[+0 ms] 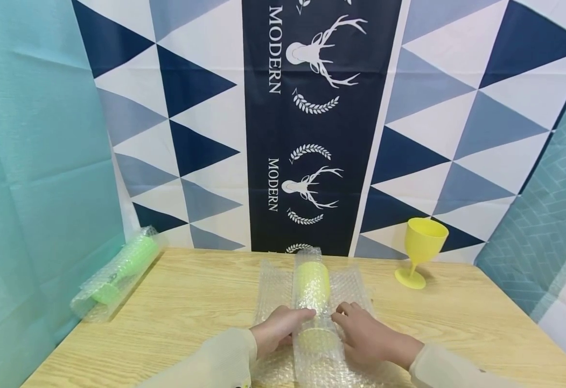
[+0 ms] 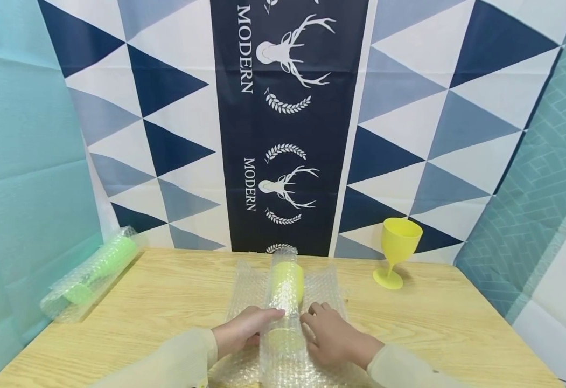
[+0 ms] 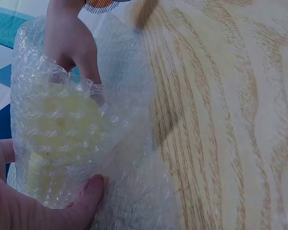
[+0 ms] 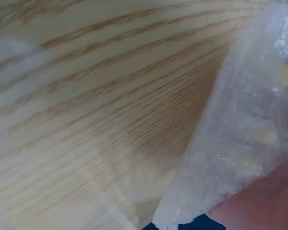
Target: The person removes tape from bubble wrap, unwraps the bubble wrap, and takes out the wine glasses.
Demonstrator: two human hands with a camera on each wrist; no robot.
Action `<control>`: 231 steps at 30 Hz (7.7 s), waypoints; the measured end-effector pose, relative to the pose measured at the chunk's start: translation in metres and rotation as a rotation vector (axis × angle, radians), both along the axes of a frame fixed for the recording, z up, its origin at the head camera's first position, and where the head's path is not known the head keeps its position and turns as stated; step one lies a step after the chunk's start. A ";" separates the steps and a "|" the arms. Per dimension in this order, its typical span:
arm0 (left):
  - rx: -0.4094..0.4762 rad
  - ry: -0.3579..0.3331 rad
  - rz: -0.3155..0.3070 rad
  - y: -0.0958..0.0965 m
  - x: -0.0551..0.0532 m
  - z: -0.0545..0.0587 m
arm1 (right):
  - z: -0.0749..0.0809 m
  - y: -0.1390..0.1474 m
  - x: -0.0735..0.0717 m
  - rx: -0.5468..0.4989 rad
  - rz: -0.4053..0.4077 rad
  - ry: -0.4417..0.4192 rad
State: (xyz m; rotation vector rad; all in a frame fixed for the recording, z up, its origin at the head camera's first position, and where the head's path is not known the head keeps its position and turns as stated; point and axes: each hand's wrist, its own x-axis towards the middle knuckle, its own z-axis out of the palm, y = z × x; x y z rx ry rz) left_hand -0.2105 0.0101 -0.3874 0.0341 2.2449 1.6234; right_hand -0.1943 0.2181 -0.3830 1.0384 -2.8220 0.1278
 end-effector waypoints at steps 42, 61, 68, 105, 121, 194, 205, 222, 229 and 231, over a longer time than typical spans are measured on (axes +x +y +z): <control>0.004 -0.036 -0.039 -0.003 -0.005 0.002 | 0.000 0.024 0.012 0.030 0.052 0.042; -0.060 -0.020 -0.032 -0.003 -0.009 0.002 | -0.005 0.037 0.020 -0.012 0.036 -0.013; -0.036 0.000 -0.033 -0.006 -0.010 0.008 | -0.003 0.036 0.019 -0.012 -0.006 -0.111; -0.712 0.955 -0.210 -0.004 -0.011 0.038 | -0.005 0.036 0.020 0.016 0.025 -0.055; -1.179 1.298 -0.589 -0.019 -0.010 0.011 | -0.004 0.036 0.019 -0.012 0.021 -0.109; -1.071 1.025 -0.644 -0.082 -0.002 0.000 | 0.002 0.031 0.013 -0.031 0.035 -0.128; -1.070 1.018 -0.643 -0.081 -0.004 -0.003 | 0.003 0.032 0.014 -0.039 -0.003 -0.154; -0.996 1.013 -0.639 -0.084 -0.008 -0.008 | -0.001 0.034 0.018 -0.046 -0.015 -0.121; -0.967 1.014 -0.650 -0.085 -0.009 -0.008 | -0.001 0.036 0.019 -0.038 -0.021 -0.125; -0.965 1.008 -0.655 -0.086 -0.009 -0.008 | 0.000 0.036 0.019 -0.040 -0.029 -0.141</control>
